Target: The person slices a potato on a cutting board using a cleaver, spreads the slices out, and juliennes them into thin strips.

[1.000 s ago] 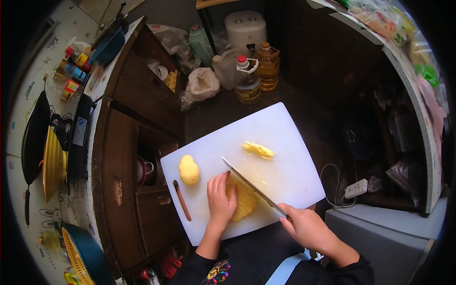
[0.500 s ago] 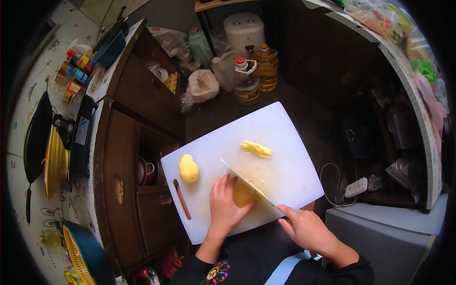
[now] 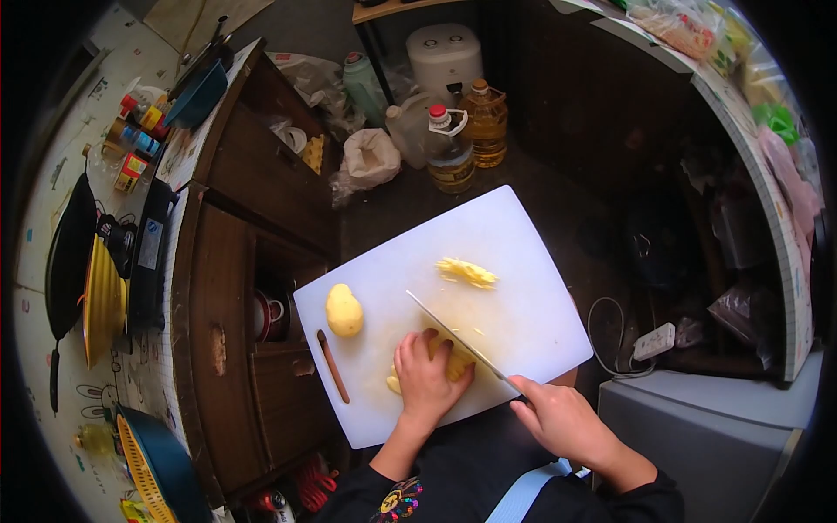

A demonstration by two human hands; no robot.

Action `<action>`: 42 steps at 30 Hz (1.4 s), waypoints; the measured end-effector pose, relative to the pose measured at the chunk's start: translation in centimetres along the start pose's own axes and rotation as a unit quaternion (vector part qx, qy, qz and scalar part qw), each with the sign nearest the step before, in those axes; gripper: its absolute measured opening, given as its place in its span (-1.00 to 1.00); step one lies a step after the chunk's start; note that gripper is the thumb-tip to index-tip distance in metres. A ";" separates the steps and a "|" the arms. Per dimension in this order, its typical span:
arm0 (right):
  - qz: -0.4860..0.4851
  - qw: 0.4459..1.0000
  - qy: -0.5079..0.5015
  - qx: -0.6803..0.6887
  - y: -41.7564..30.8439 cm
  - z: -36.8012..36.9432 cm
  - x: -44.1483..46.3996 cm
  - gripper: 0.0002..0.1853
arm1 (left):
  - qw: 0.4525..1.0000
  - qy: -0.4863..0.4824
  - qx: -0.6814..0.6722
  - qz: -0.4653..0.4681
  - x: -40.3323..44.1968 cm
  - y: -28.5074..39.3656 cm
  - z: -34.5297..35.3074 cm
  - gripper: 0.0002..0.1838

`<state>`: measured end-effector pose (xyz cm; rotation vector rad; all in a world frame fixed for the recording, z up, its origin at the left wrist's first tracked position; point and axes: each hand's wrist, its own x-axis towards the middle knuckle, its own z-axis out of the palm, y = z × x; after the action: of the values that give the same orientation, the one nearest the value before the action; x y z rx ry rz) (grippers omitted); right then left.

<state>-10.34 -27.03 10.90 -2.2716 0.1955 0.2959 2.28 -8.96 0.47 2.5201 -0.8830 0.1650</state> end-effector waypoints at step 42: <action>-0.005 0.992 -0.075 -0.103 -2.8 0.4 -0.8 -0.59 | 0.992 0.094 -0.078 0.035 -1.3 -2.6 0.6 -0.66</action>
<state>-10.54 -24.80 12.89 -2.4397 0.0782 0.4997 2.84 -6.69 -1.43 2.2884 -0.8739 0.3372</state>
